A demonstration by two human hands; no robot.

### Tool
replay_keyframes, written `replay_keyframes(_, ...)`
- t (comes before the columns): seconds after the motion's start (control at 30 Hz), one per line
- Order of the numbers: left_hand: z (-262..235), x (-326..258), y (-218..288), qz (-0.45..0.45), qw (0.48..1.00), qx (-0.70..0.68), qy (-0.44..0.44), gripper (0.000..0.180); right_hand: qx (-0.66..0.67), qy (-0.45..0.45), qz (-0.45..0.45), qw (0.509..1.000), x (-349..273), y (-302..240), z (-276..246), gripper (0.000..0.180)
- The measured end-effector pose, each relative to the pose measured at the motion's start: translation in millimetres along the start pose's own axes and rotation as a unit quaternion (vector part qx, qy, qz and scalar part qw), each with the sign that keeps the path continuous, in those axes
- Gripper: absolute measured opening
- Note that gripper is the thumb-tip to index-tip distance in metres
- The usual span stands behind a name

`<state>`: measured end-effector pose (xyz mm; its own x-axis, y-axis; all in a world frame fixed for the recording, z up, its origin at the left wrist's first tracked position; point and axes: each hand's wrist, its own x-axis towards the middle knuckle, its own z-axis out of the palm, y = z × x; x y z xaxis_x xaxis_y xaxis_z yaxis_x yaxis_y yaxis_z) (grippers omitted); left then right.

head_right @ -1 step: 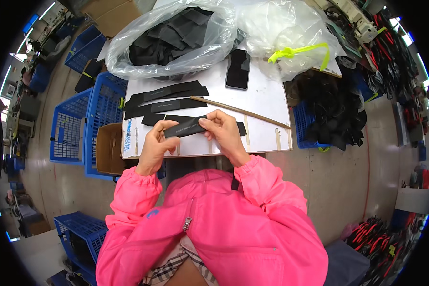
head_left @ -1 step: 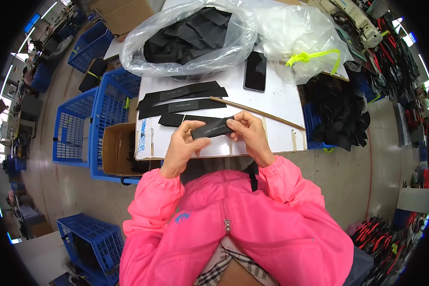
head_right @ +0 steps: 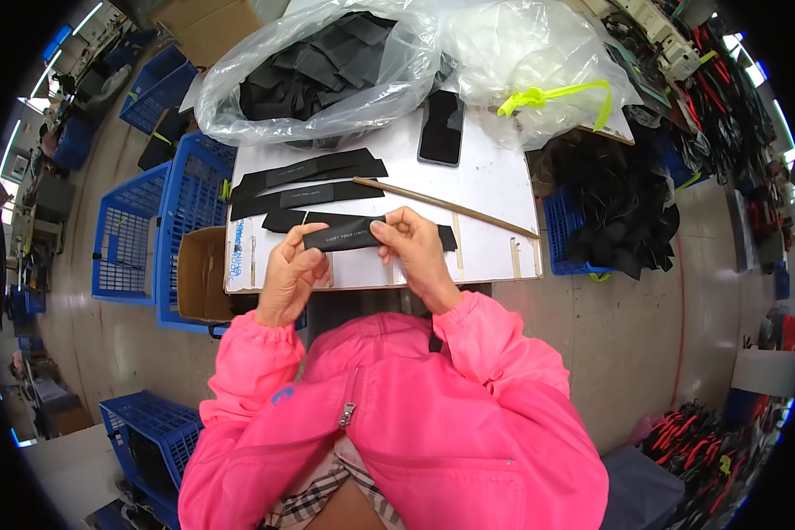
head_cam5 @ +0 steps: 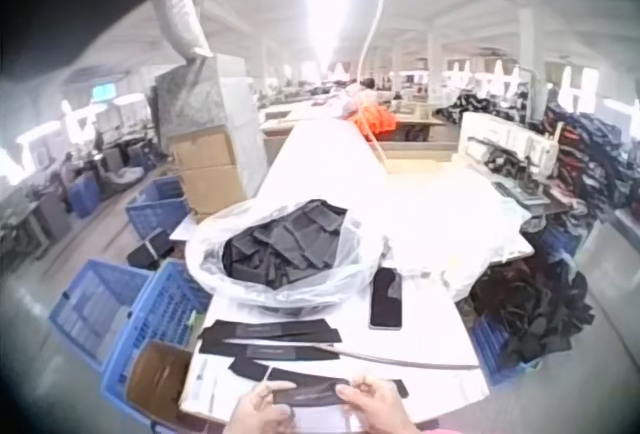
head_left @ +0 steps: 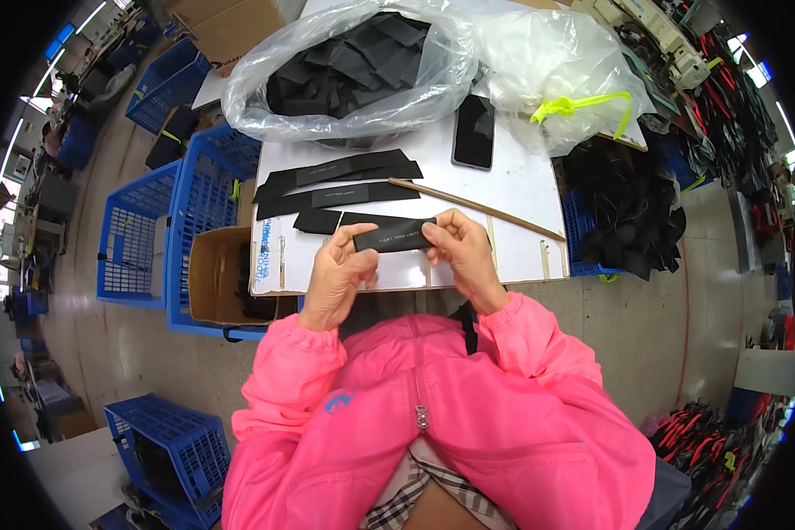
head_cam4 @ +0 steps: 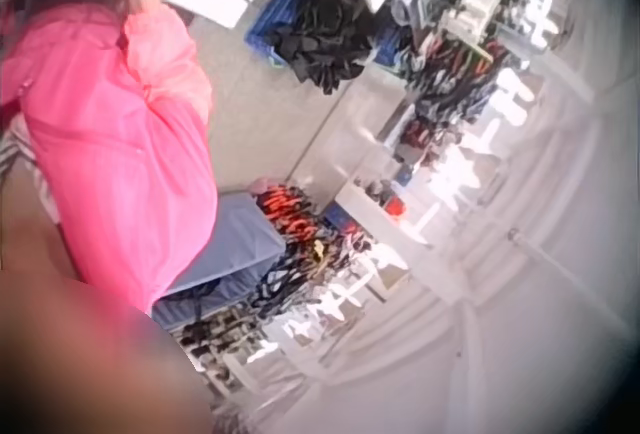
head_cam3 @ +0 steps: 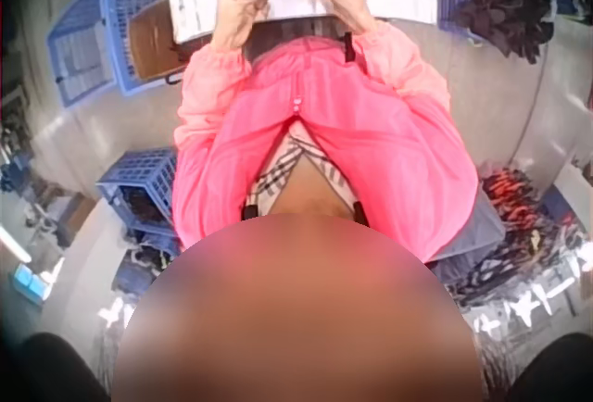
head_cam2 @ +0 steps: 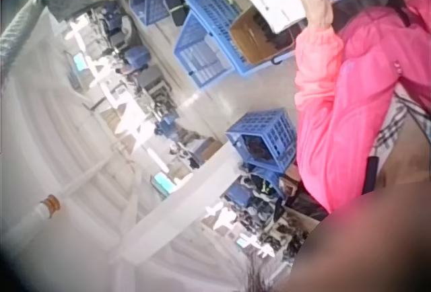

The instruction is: Applying glue with a stick to fabric strips and folding them to bond the edges.

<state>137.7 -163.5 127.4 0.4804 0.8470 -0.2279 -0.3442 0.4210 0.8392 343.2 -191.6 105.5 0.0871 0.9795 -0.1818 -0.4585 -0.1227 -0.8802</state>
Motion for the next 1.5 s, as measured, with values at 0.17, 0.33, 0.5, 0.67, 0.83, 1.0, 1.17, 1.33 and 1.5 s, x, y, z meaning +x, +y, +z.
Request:
replay_keyframes(0.17,11,-9,-64,0.048,0.964,-0.261,0.024,0.039,0.026,-0.042,0.064,0.997,-26,38,24,0.012)
replay_keyframes(0.33,-17,-17,-59,0.082,0.965,-0.156,0.194,0.036,-0.51,0.002,-0.33,0.794,20,25,16,0.021)
replay_keyframes(0.5,-13,-20,-60,0.045,0.97,-0.107,0.213,0.03,-0.654,-0.092,-0.341,0.669,48,40,19,0.028)
replay_keyframes(0.67,-11,-16,-76,0.101,0.971,0.102,0.191,0.028,-0.622,-0.12,-0.341,0.695,57,38,13,0.023)
replay_keyframes(0.83,-11,0,-75,0.267,0.852,0.425,0.148,0.033,-0.594,-0.194,-0.301,0.72,80,24,11,0.017)
replay_keyframes(1.0,-3,11,-68,0.231,0.697,0.669,0.115,0.047,-0.643,-0.231,-0.341,0.646,85,14,18,0.01)
replay_keyframes(1.17,-2,21,-77,0.227,0.597,0.759,0.128,0.051,-0.704,-0.279,-0.429,0.492,78,-30,23,0.012)
replay_keyframes(1.33,0,23,-75,0.23,0.541,0.8,0.12,0.05,-0.757,-0.247,-0.404,0.45,25,-117,-4,0.013)
replay_keyframes(1.5,-2,26,-70,0.214,0.571,0.781,0.136,0.045,-0.699,-0.118,-0.332,0.623,-13,-140,-48,0.011)
